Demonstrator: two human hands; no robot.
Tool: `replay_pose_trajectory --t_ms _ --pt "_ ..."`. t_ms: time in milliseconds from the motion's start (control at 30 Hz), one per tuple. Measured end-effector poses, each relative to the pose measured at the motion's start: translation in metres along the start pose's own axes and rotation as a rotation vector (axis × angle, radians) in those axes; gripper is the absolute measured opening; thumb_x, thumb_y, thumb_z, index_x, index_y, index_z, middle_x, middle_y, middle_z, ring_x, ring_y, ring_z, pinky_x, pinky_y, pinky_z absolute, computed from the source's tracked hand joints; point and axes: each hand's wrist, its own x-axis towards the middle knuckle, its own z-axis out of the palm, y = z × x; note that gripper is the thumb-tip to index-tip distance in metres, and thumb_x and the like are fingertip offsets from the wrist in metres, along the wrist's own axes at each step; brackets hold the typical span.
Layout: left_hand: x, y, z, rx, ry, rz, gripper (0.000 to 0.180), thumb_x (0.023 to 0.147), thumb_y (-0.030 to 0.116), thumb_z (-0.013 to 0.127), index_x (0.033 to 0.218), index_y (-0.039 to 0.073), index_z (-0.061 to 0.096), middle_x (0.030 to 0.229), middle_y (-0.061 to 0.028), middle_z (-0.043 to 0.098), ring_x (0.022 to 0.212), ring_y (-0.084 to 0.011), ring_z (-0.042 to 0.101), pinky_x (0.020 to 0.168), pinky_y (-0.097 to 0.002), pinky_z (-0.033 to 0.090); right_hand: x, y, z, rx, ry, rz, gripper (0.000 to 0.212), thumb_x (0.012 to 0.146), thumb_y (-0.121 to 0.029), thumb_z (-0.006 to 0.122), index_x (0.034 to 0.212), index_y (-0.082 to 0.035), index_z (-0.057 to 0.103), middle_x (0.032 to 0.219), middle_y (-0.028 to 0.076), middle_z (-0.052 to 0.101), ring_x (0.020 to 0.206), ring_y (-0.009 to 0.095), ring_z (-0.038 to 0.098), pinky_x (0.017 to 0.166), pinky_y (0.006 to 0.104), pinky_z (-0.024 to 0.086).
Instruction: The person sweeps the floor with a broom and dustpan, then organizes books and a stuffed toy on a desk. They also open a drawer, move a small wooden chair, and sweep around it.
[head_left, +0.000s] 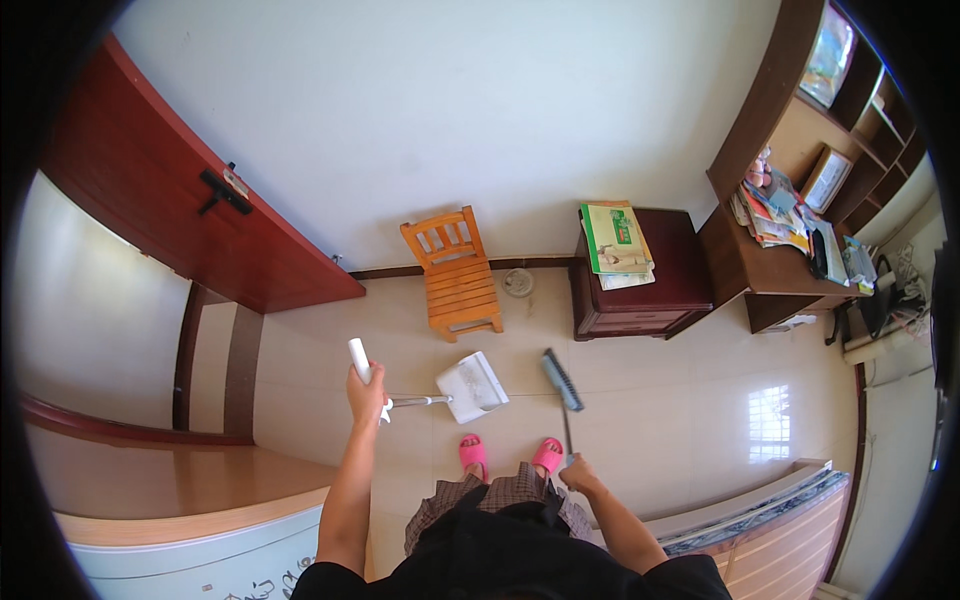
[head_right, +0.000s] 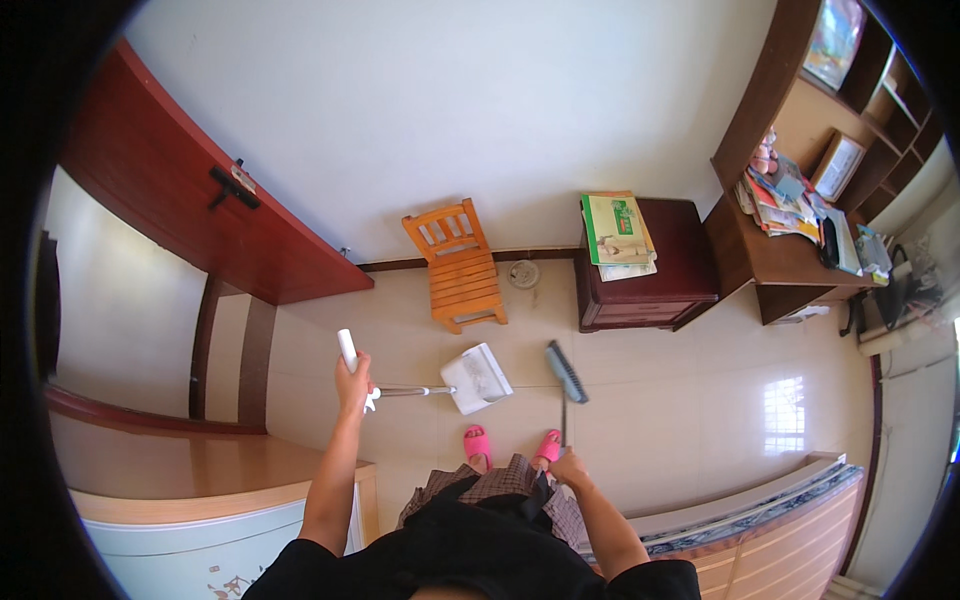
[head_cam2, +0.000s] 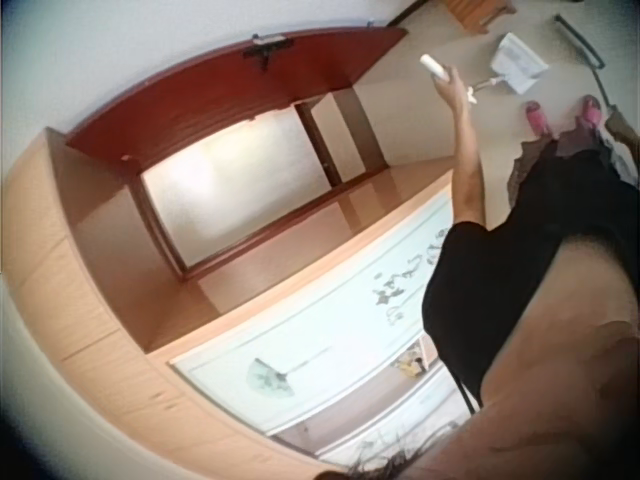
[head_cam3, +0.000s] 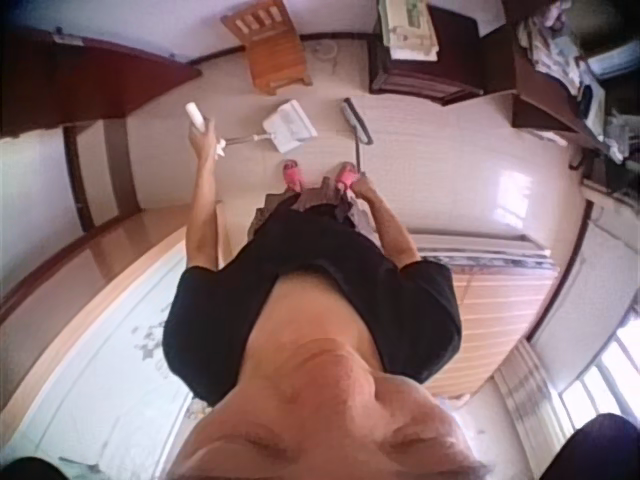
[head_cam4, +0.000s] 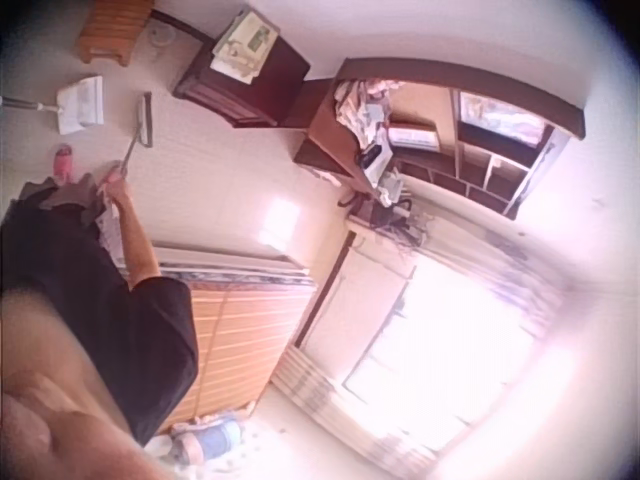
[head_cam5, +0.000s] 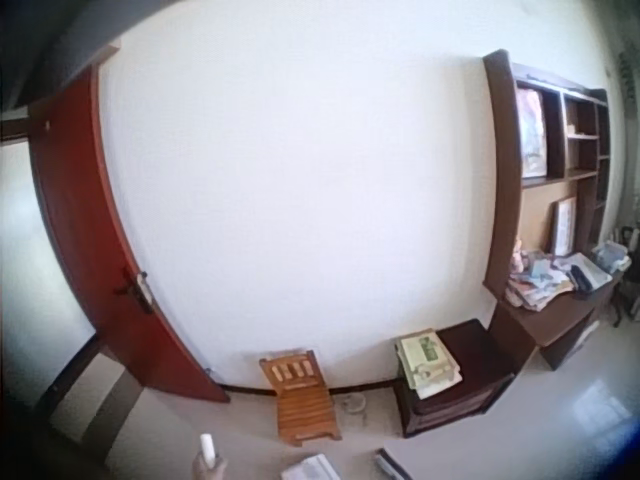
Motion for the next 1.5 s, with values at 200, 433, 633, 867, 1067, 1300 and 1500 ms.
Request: replay_pose_trajectory --t_ms 200,433,633,867,1067,1300,1500 --pt "0.045 -0.004 -0.042 -0.027 0.038 -0.015 0.018 0.076 0.015 0.055 0.085 0.005 0.043 0.052 -0.001 0.04 0.033 -0.0089 0.036 0.031 -0.024 0.031 0.005 -0.003 0.027 0.352 -0.057 0.108 0.019 0.065 -0.005 0.055 0.078 0.009 0.051 0.057 0.014 0.054 0.044 0.021 0.054 0.037 0.0338 0.042" --pt "0.1 -0.018 -0.083 -0.063 -0.017 -0.004 0.019 0.076 0.015 0.055 0.085 0.005 0.043 0.054 -0.0004 0.039 0.035 -0.0081 0.035 0.031 -0.0227 0.031 0.006 -0.041 0.058 0.362 0.163 0.168 0.023 0.068 -0.007 0.059 0.049 0.001 0.051 0.046 0.011 0.05 0.039 0.019 0.051 0.034 0.0327 0.038" --pt "0.125 -0.021 -0.095 -0.152 -0.036 -0.051 0.018 0.077 0.016 0.054 0.086 0.004 0.043 0.054 0.0004 0.039 0.038 -0.0065 0.035 0.032 -0.022 0.031 0.008 -0.073 0.068 0.627 0.235 0.153 0.022 0.071 -0.009 0.058 0.054 0.004 0.052 0.048 0.011 0.051 0.036 0.02 0.049 0.033 0.0329 0.037" --pt "0.147 -0.018 -0.095 -0.153 -0.007 -0.083 0.017 0.078 0.018 0.054 0.083 0.004 0.045 0.052 0.0008 0.039 0.038 -0.0065 0.036 0.033 -0.0216 0.031 0.022 -0.136 0.005 0.835 0.15 0.053 0.006 0.073 -0.005 0.052 0.074 -0.002 0.047 0.05 0.008 0.046 0.035 0.016 0.044 0.03 0.0288 0.033" --pt "0.139 -0.019 -0.095 -0.095 0.053 -0.078 0.018 0.08 0.019 0.054 0.078 0.003 0.045 0.049 -0.0005 0.04 0.033 -0.0074 0.037 0.032 -0.0218 0.032 0.082 -0.173 -0.064 0.775 0.181 -0.046 0.01 0.07 0.0 0.05 0.078 0.001 0.046 0.049 0.009 0.046 0.035 0.018 0.045 0.03 0.0313 0.035" --pt "0.132 -0.023 -0.089 -0.029 0.152 -0.05 0.018 0.078 0.018 0.056 0.081 0.002 0.047 0.05 -0.0013 0.043 0.035 -0.0079 0.04 0.033 -0.0217 0.033 0.144 -0.226 -0.134 0.689 0.11 -0.052 0.008 0.073 -0.001 0.046 0.078 -0.004 0.041 0.05 0.008 0.043 0.034 0.017 0.041 0.027 0.0313 0.032" --pt "0.124 -0.019 -0.081 0.042 0.197 -0.05 0.023 0.076 0.018 0.058 0.086 0.0 0.048 0.052 -0.0028 0.046 0.036 -0.0083 0.043 0.034 -0.0217 0.035 0.225 -0.191 -0.153 0.125 -0.053 -0.142 0.017 0.069 -0.004 0.046 0.056 -0.002 0.056 0.05 0.011 0.055 0.041 0.018 0.054 0.033 0.0319 0.039"
